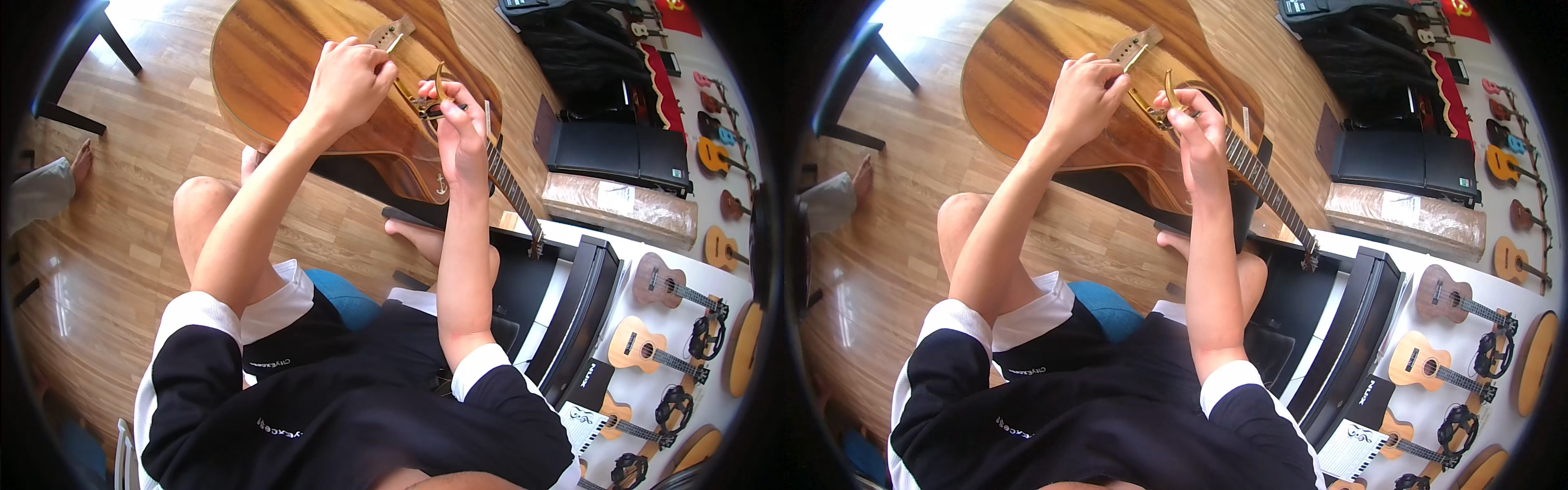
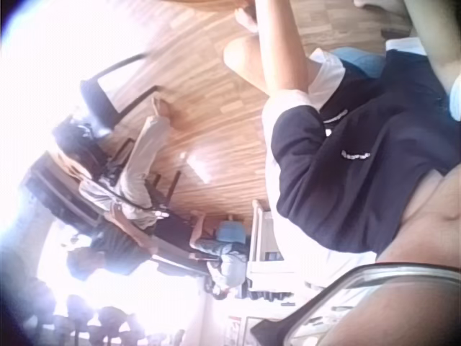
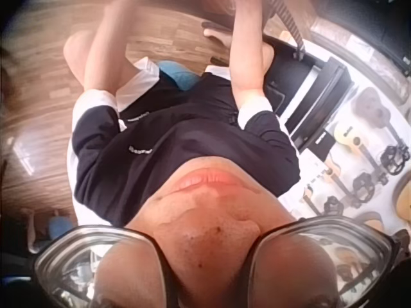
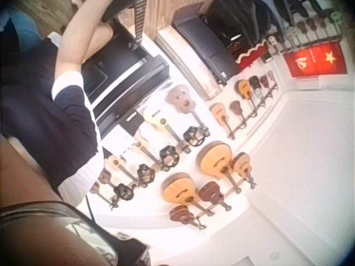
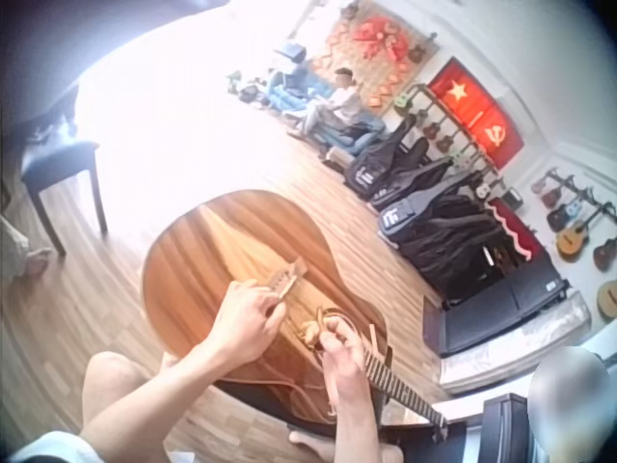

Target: The person replaces a guitar string by threading it through the bridge, pulling it taut, and winding it onto the tuning peg. They use pliers to cut the excess string and adjust the tension at the headstock.

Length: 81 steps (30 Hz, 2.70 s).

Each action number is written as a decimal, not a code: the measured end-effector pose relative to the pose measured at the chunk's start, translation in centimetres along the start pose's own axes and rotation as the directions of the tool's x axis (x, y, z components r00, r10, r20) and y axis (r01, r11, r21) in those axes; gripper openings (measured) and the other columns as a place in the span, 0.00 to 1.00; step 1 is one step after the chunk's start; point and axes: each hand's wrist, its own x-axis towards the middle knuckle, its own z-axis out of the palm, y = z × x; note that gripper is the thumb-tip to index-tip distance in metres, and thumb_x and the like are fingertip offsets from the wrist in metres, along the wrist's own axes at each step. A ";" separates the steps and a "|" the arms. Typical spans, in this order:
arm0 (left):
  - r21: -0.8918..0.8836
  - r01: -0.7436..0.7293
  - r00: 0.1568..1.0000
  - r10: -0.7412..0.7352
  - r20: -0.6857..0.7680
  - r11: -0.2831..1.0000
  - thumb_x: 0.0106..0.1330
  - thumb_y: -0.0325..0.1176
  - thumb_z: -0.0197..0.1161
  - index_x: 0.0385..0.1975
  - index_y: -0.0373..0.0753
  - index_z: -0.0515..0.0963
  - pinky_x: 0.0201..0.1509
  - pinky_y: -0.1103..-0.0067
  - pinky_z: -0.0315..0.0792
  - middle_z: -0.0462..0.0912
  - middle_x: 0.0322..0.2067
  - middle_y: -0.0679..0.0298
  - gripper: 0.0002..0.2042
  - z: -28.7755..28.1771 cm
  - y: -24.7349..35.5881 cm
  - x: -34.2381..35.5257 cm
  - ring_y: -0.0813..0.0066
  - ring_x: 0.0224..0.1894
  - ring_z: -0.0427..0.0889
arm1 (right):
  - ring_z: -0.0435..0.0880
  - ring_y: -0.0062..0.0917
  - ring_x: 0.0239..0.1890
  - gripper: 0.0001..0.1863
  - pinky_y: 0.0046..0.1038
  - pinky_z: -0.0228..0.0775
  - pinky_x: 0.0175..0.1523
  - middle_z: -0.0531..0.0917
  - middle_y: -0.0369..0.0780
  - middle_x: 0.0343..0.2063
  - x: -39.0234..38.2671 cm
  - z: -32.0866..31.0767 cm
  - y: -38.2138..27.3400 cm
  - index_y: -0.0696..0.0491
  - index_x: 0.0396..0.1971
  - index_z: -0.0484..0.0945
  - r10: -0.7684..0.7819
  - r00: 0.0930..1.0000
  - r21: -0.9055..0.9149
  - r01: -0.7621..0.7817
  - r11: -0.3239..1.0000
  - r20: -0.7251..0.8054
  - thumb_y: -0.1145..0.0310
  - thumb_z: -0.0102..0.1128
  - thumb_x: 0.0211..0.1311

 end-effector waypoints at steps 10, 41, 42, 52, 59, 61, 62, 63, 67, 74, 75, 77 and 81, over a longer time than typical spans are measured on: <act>0.022 -0.038 0.995 0.040 -0.086 0.999 0.63 0.33 0.60 0.26 0.34 0.79 0.46 0.66 0.68 0.80 0.27 0.57 0.09 0.1 0.2 -0.1 0.57 0.37 0.76 | 0.64 0.13 0.20 0.16 0.21 0.62 0.30 0.68 0.30 0.16 7.8 1.0 -0.1 0.55 0.21 0.71 -0.088 0.988 -0.254 0.054 0.966 -0.123 0.67 0.49 0.70; 0.070 -0.050 0.997 0.054 -0.054 0.996 0.62 0.33 0.61 0.24 0.34 0.79 0.46 0.66 0.68 0.80 0.27 0.59 0.09 -0.4 -0.3 -0.2 0.57 0.37 0.75 | 0.85 0.47 0.30 0.20 0.43 0.77 0.40 0.82 0.54 0.22 17.4 1.8 1.4 0.60 0.21 0.83 -0.187 0.981 -0.938 0.118 0.325 0.059 0.63 0.47 0.62; 0.075 -0.060 0.996 0.065 -0.064 0.995 0.62 0.32 0.61 0.24 0.34 0.78 0.45 0.65 0.68 0.80 0.27 0.58 0.09 -0.6 -0.4 -0.2 0.57 0.36 0.75 | 0.85 0.48 0.30 0.20 0.43 0.77 0.39 0.82 0.55 0.23 17.7 2.0 1.6 0.60 0.22 0.83 -0.167 0.983 -0.930 0.136 0.341 0.082 0.63 0.47 0.62; 0.176 -0.180 0.983 0.182 0.007 0.968 0.63 0.34 0.61 0.27 0.34 0.80 0.43 0.63 0.72 0.82 0.29 0.55 0.09 -1.2 -1.8 1.3 0.52 0.35 0.78 | 0.84 0.48 0.25 0.15 0.41 0.74 0.30 0.80 0.55 0.19 14.1 6.4 1.6 0.61 0.21 0.80 -0.389 0.920 -0.755 0.217 0.619 -0.054 0.63 0.59 0.59; 0.142 -0.130 0.988 0.117 0.099 0.981 0.66 0.38 0.61 0.35 0.37 0.82 0.43 0.68 0.72 0.82 0.31 0.56 0.11 0.6 -2.4 0.7 0.57 0.35 0.79 | 0.81 0.35 0.22 0.14 0.35 0.73 0.30 0.81 0.48 0.19 14.0 3.5 -1.0 0.59 0.22 0.80 -0.189 0.982 -0.935 0.040 0.352 -0.029 0.62 0.59 0.58; 0.150 -0.139 0.987 0.125 0.100 0.979 0.67 0.38 0.60 0.35 0.37 0.82 0.43 0.69 0.72 0.82 0.31 0.56 0.11 0.2 -2.6 0.7 0.57 0.36 0.79 | 0.80 0.30 0.21 0.14 0.33 0.72 0.30 0.82 0.45 0.19 13.5 3.9 -2.0 0.58 0.22 0.80 -0.074 0.997 -0.949 0.006 0.314 -0.018 0.62 0.59 0.59; 0.145 -0.141 0.987 0.127 0.102 0.979 0.67 0.38 0.60 0.36 0.37 0.82 0.43 0.69 0.72 0.82 0.31 0.56 0.11 0.4 -2.3 0.6 0.57 0.36 0.79 | 0.79 0.27 0.20 0.14 0.31 0.72 0.30 0.82 0.43 0.19 13.1 3.5 -2.7 0.58 0.22 0.80 -0.034 0.999 -0.956 -0.013 0.293 -0.025 0.62 0.59 0.59; 0.159 -0.139 0.986 0.121 0.114 0.977 0.67 0.38 0.60 0.36 0.37 0.82 0.43 0.69 0.72 0.82 0.31 0.56 0.11 0.2 -2.3 0.5 0.57 0.36 0.79 | 0.79 0.25 0.19 0.14 0.30 0.71 0.30 0.82 0.42 0.19 12.7 3.5 -2.8 0.57 0.22 0.80 -0.028 0.999 -0.959 -0.010 0.283 -0.019 0.61 0.59 0.60; 0.139 -0.113 0.986 0.093 0.140 0.984 0.67 0.38 0.60 0.36 0.37 0.82 0.43 0.68 0.72 0.82 0.31 0.55 0.10 1.2 -1.4 0.0 0.56 0.37 0.80 | 0.83 0.26 0.20 0.14 0.33 0.74 0.31 0.85 0.42 0.21 6.3 -0.1 -2.1 0.55 0.26 0.84 -0.304 0.952 -0.944 0.064 0.322 -0.039 0.59 0.61 0.55; 0.151 -0.038 0.995 0.023 0.099 0.988 0.66 0.38 0.61 0.30 0.36 0.82 0.41 0.66 0.72 0.81 0.28 0.54 0.11 -0.1 -1.0 0.7 0.54 0.34 0.79 | 0.84 0.19 0.33 0.13 0.20 0.79 0.32 0.86 0.40 0.36 -11.7 -8.8 -3.8 0.58 0.39 0.83 -0.132 0.766 -0.422 -0.194 0.885 -0.629 0.63 0.64 0.64; 0.176 -0.053 0.996 0.039 0.085 0.983 0.65 0.38 0.61 0.27 0.35 0.80 0.40 0.64 0.72 0.81 0.27 0.52 0.12 -0.3 -0.5 0.6 0.53 0.34 0.79 | 0.83 0.18 0.33 0.13 0.21 0.79 0.34 0.86 0.39 0.36 -14.1 -9.8 -3.2 0.59 0.39 0.83 -0.118 0.639 -0.313 -0.202 0.928 -0.760 0.64 0.65 0.62; 0.232 -0.077 0.994 0.056 0.096 0.970 0.65 0.36 0.61 0.30 0.34 0.80 0.42 0.66 0.72 0.81 0.29 0.51 0.11 -0.3 -0.3 0.9 0.52 0.34 0.78 | 0.80 0.15 0.31 0.09 0.21 0.78 0.38 0.83 0.36 0.31 -18.3 -13.5 -1.0 0.59 0.36 0.82 -0.084 0.573 -0.388 -0.432 0.814 -0.815 0.67 0.62 0.65; 0.139 -0.116 0.993 0.114 0.022 0.983 0.63 0.35 0.62 0.27 0.35 0.81 0.42 0.67 0.72 0.81 0.27 0.55 0.09 -0.1 -0.7 0.6 0.56 0.35 0.79 | 0.76 0.11 0.26 0.08 0.16 0.67 0.33 0.78 0.32 0.21 -20.5 -15.6 3.8 0.61 0.34 0.81 -0.022 0.722 -0.479 -0.436 0.762 -0.692 0.72 0.57 0.67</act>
